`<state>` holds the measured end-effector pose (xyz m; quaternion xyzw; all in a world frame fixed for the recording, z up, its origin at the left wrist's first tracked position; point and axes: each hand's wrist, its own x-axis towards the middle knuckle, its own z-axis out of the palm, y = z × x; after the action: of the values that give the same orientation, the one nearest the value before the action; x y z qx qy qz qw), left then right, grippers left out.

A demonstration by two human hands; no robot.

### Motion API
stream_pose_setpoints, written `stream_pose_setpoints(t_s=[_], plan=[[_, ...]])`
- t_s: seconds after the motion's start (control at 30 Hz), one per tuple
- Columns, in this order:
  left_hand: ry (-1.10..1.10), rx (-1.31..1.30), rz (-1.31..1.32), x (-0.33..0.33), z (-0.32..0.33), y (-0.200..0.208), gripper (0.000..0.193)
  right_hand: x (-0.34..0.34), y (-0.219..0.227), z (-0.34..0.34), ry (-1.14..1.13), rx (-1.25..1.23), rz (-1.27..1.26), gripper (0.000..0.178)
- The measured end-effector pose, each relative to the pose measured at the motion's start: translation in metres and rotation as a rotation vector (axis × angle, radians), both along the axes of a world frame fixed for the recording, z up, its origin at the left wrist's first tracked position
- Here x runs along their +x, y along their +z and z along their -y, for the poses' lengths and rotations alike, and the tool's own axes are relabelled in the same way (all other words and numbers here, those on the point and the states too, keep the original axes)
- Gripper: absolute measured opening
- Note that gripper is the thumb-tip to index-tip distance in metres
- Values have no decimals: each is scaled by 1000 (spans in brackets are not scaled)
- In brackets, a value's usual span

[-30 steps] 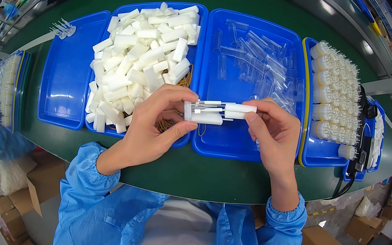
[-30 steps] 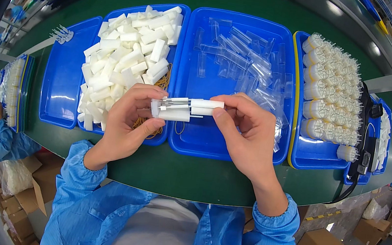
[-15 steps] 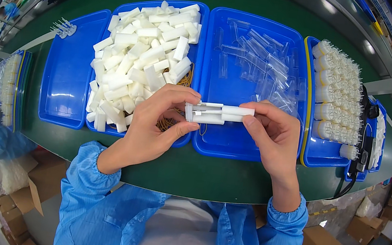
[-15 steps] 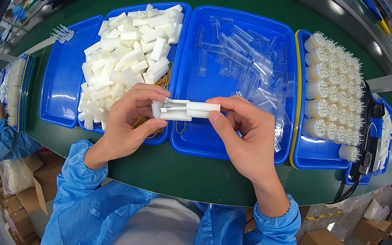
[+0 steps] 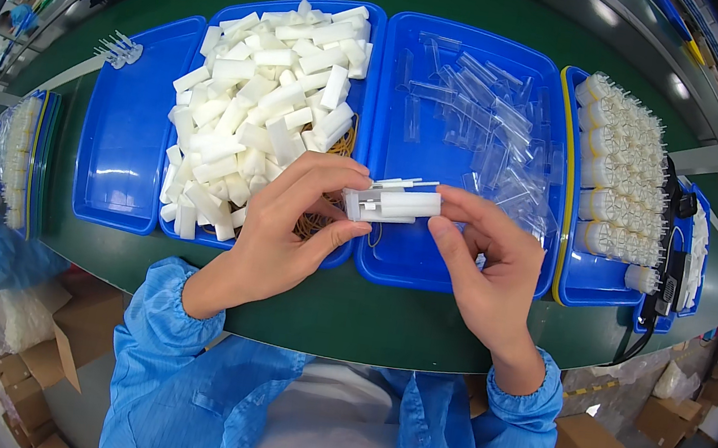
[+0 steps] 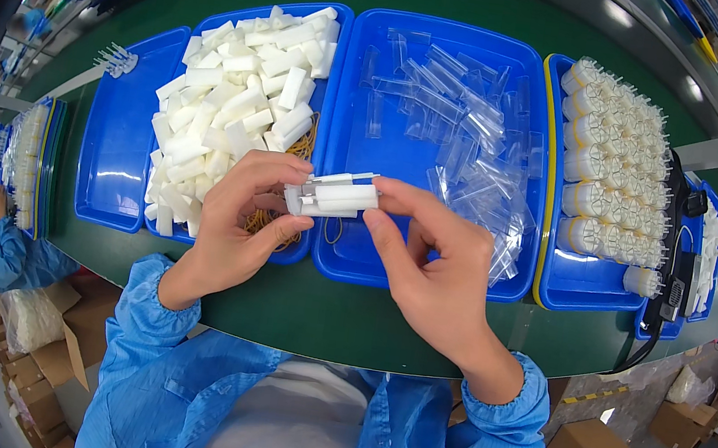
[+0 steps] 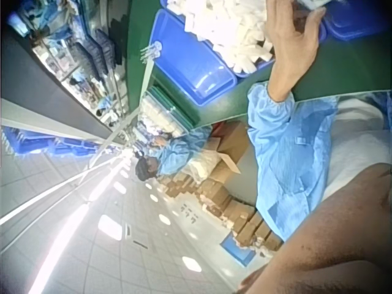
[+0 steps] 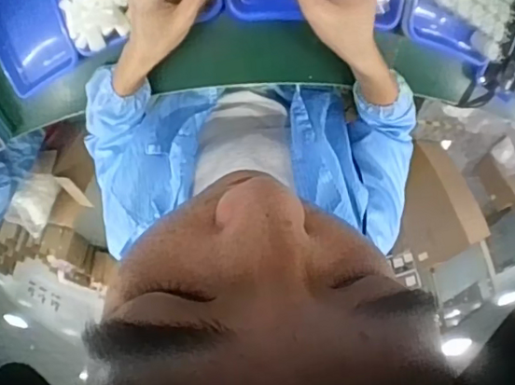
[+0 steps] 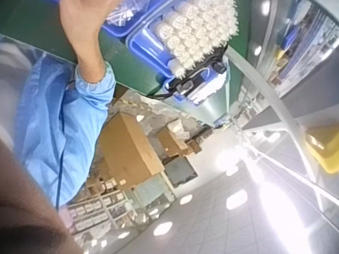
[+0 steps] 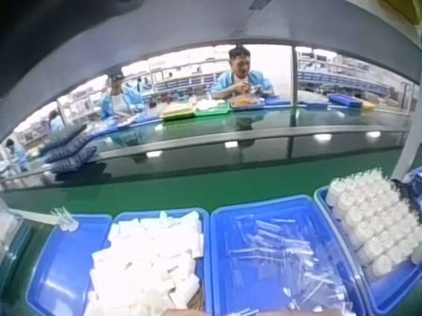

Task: The person assembles modular components by fitting white foam cylinders and clear plastic tubes onto the prongs of a plastic base and securing the completed bundle with a rubber band.

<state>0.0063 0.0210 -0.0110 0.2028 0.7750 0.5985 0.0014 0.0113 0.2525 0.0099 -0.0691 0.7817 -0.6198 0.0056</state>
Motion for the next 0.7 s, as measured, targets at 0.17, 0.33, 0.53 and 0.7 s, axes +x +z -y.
stream_pose_setpoints(t_s=[0.17,0.33,0.53,0.7], plan=[[40,-56,-56,1,-2,-1,43,3,4,3,62,148,-114,31],[52,-46,-82,-2,-8,1,41,6,3,7,65,245,-242,34],[101,-34,-132,0,-2,-3,40,-8,1,-1,-79,276,-623,31],[120,69,-91,2,2,-5,38,-2,30,-39,-233,453,-828,23]])
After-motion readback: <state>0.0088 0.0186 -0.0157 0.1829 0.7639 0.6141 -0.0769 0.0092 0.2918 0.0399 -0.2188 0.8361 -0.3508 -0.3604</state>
